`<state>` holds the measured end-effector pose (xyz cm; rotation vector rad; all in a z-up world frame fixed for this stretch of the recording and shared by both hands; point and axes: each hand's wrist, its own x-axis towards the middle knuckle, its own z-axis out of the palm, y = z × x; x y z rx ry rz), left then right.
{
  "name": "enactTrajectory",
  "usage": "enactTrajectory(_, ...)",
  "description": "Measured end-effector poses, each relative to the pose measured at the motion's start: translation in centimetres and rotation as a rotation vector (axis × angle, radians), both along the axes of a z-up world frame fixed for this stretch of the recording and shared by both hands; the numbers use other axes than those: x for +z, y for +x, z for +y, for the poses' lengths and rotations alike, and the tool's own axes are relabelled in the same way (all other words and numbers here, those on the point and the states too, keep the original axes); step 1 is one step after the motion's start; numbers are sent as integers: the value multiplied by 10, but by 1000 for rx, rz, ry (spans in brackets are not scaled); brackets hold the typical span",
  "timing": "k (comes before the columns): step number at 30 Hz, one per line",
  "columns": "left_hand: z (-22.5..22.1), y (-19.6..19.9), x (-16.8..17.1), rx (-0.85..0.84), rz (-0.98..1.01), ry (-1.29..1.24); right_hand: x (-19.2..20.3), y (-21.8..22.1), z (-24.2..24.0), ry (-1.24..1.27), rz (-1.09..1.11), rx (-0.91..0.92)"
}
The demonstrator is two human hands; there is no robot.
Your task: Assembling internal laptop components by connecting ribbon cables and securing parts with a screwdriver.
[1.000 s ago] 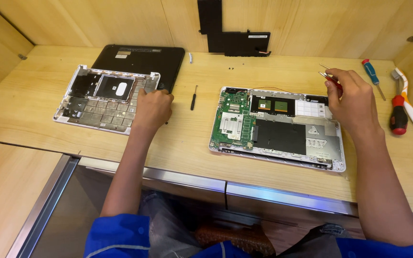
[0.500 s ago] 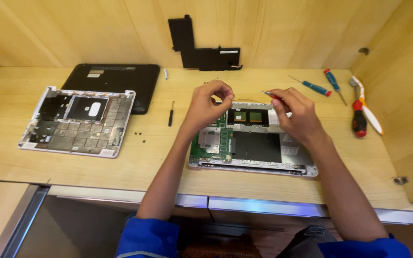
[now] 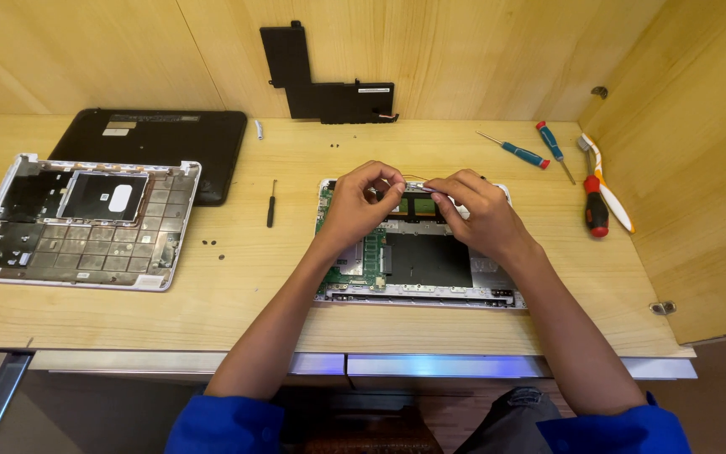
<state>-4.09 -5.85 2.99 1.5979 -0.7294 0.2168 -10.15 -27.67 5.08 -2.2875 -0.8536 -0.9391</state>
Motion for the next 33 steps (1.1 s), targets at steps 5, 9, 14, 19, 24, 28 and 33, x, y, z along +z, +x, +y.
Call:
enactTrajectory(5, 3, -1, 5, -3, -81, 37, 0, -1, 1, -15, -1, 1)
enactTrajectory(9, 3, 0, 3, 8, -119, 66, 0, -2, 1, -46, 0, -4)
enactTrajectory(14, 1, 3, -4, 50, -176, 68, -10, 1, -4, -110, -65, -32)
enactTrajectory(19, 2, 6, -8, 53, -172, 71, -11, -1, 0, -137, -76, -59)
enactTrajectory(24, 5, 9, -3, 68, -209, 94, -5, -2, 8, -100, -19, -65)
enactTrajectory(28, 13, 14, -1, 141, -233, 118, 2, -2, 7, -28, -11, -62)
enactTrajectory(33, 33, 21, 3, 219, -228, 190, 7, 0, -28, -23, 16, -190)
